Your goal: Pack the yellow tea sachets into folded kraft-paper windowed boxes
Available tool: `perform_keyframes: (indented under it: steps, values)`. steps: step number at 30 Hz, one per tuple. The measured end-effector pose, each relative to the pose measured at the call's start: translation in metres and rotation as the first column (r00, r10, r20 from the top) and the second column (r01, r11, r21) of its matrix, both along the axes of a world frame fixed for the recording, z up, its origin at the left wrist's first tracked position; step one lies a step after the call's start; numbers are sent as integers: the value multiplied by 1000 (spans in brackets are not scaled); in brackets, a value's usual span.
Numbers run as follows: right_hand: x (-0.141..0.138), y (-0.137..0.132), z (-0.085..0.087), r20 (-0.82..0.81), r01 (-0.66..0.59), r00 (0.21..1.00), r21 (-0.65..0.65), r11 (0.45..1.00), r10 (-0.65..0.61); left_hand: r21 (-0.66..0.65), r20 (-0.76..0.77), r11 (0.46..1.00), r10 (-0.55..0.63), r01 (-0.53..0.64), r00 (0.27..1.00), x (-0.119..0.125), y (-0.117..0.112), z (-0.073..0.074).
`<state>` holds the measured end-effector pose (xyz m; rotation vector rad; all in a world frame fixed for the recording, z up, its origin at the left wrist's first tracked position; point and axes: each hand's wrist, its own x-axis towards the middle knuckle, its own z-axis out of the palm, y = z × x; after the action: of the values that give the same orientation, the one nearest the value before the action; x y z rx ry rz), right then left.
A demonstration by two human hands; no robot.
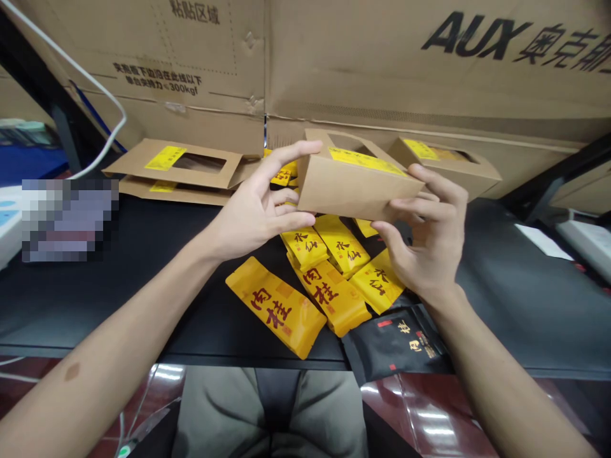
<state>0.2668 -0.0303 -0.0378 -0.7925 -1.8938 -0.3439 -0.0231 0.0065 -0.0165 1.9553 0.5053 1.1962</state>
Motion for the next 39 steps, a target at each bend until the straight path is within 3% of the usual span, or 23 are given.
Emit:
perform_keyframes:
  steps: [16,25,36,39]
  values:
    - [6,-2,0,9,-42,999,-17,999,42,2,19,999,43,-43,999,2,1,-2]
    - [6,-4,0,-19,-8,1000,-79,997,6,-81,38,996,-17,20,999,2,-1,0]
    - [6,-4,-2,5,-10,1000,-45,999,10,-125,196,989,99,-75,976,10,-3,0]
    - [4,-6,-2,-20,18,1000,-77,997,-20,-91,195,995,65,-48,979,11,-6,2]
